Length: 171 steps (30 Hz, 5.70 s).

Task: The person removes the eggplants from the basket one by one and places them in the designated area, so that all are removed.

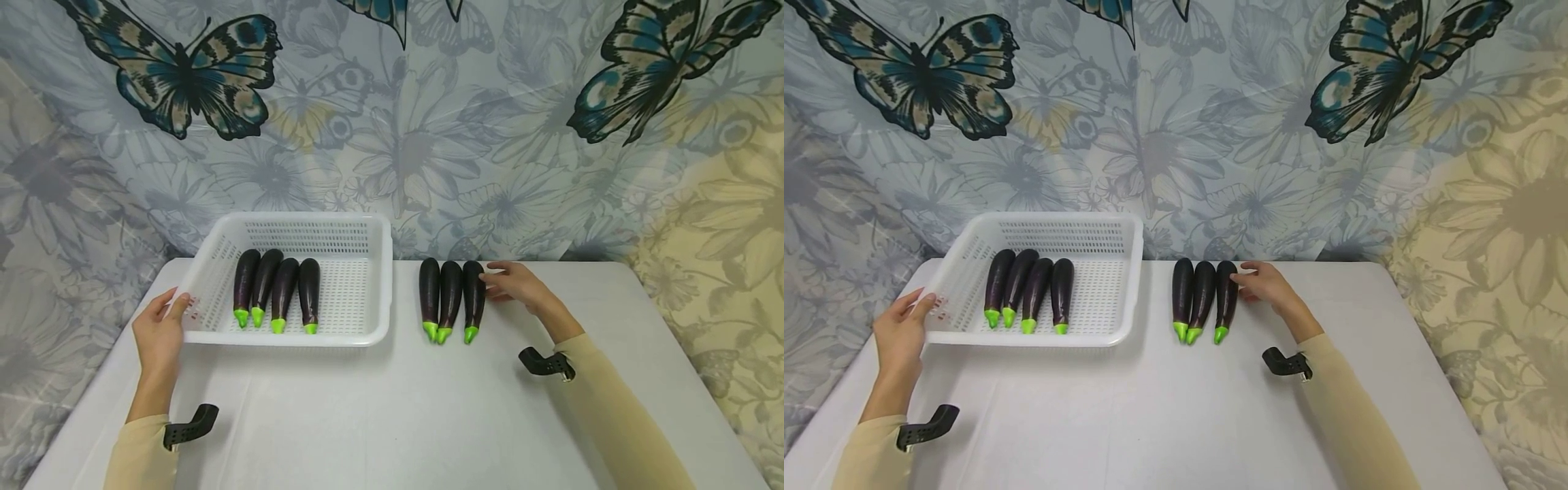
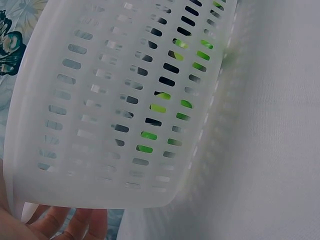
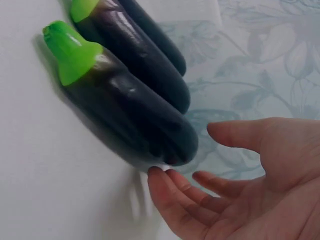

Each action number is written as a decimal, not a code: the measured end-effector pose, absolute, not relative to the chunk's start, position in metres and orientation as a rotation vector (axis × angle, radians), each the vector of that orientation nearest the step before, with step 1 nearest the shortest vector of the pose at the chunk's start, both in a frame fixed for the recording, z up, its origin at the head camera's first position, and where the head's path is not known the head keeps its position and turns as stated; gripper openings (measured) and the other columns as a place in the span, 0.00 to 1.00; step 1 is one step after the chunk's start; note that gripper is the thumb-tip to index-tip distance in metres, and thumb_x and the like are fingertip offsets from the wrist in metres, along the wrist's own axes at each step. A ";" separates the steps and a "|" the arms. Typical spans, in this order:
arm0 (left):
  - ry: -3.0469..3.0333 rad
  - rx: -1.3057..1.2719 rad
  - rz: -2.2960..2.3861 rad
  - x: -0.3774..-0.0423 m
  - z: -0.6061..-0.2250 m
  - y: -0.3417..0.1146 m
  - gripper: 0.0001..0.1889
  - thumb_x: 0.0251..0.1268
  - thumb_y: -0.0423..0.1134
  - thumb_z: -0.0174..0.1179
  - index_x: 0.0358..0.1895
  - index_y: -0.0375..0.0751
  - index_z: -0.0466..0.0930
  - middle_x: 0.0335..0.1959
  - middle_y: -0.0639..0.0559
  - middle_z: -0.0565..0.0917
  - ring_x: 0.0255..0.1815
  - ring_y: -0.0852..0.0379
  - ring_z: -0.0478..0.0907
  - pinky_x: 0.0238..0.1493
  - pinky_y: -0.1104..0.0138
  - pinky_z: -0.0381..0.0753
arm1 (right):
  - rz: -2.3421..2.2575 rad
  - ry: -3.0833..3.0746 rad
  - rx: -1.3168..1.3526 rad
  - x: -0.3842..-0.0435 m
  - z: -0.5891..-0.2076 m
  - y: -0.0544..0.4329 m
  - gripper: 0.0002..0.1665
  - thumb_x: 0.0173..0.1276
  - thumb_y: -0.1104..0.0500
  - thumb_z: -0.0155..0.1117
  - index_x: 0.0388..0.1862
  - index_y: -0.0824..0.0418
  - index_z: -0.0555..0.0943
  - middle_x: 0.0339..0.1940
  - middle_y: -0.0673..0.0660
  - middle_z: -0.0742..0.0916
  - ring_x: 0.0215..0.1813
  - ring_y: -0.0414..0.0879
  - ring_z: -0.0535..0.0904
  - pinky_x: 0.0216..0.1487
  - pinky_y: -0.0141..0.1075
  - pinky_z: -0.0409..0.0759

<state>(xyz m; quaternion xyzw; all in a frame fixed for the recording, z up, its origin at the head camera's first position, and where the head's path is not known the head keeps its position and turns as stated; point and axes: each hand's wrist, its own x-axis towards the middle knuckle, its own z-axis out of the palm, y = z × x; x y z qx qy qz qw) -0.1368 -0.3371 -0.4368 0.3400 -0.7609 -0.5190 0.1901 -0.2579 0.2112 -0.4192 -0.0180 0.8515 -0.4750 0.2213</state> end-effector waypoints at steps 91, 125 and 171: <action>-2.164 0.971 -1.454 -0.134 -0.428 -0.333 0.26 0.73 0.48 0.55 0.69 0.41 0.71 0.51 0.51 0.79 0.34 0.74 0.73 0.31 0.81 0.73 | -1.074 2.359 -0.409 -0.258 -0.363 -0.034 0.33 0.72 0.56 0.62 0.69 0.71 0.67 0.61 0.65 0.79 0.47 0.56 0.84 0.42 0.40 0.84; -2.131 0.994 -1.488 -0.134 -0.426 -0.333 0.26 0.72 0.47 0.57 0.69 0.41 0.71 0.45 0.56 0.78 0.32 0.73 0.73 0.30 0.81 0.72 | -0.751 2.590 -0.221 -0.264 -0.382 -0.105 0.42 0.55 0.37 0.74 0.59 0.65 0.77 0.60 0.60 0.81 0.35 0.55 0.87 0.35 0.40 0.85; -2.143 0.969 -1.452 -0.133 -0.427 -0.329 0.26 0.72 0.47 0.56 0.68 0.40 0.71 0.47 0.54 0.78 0.34 0.73 0.72 0.31 0.82 0.72 | -0.923 2.545 -0.301 -0.272 -0.369 -0.095 0.13 0.59 0.56 0.72 0.31 0.62 0.78 0.26 0.53 0.77 0.34 0.52 0.83 0.29 0.39 0.84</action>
